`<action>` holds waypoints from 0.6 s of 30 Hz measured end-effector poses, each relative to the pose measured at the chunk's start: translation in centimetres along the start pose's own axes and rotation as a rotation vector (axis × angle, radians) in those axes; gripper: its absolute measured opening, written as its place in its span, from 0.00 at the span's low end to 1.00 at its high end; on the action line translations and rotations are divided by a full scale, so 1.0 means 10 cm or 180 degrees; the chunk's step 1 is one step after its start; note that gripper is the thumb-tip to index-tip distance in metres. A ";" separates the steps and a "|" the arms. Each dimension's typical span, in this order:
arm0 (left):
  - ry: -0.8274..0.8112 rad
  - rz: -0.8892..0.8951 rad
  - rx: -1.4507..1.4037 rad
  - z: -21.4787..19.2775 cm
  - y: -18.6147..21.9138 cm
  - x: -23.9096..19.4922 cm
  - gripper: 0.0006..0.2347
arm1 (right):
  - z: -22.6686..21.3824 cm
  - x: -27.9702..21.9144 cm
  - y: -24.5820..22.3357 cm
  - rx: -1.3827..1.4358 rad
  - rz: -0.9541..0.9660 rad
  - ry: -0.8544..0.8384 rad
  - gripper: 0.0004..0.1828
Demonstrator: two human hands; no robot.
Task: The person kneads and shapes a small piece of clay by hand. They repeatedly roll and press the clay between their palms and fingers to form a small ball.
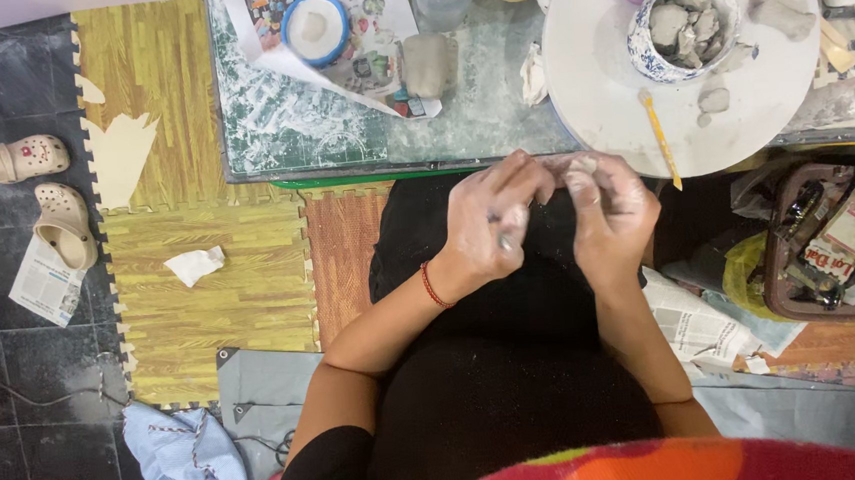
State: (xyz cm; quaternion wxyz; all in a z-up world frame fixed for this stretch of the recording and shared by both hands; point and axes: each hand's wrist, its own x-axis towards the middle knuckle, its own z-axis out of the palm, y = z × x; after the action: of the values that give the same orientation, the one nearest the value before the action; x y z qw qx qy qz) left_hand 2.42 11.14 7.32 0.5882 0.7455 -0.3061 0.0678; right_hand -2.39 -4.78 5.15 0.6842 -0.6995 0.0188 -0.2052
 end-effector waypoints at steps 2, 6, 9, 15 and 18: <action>0.0014 -0.0406 -0.0855 0.03 -0.02 -0.04 0.29 | -0.05 0.02 0.02 0.0237 0.0062 -0.0098 0.09; -0.0012 -0.1062 -0.1783 0.16 -0.08 -0.10 0.30 | -0.11 0.05 0.04 0.0419 0.0038 -0.0079 0.14; -0.0186 -0.1156 -0.1826 0.24 -0.13 -0.07 0.30 | -0.15 0.08 0.06 0.0578 0.0003 -0.0121 0.16; -0.0590 -0.0608 -0.1213 0.18 -0.07 -0.04 0.27 | -0.05 0.14 -0.22 -0.0213 -0.0444 -0.0542 0.17; -0.0445 -0.0259 -0.1023 0.25 -0.13 -0.07 0.20 | 0.03 0.21 -0.44 -0.0639 -0.0693 -0.0817 0.21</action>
State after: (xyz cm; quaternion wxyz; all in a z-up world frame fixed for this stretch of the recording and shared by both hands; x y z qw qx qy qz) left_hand 1.95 9.30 5.19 0.6794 0.6565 -0.3227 -0.0578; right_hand -1.53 -4.82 9.97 0.5816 -0.7826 -0.1241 -0.1842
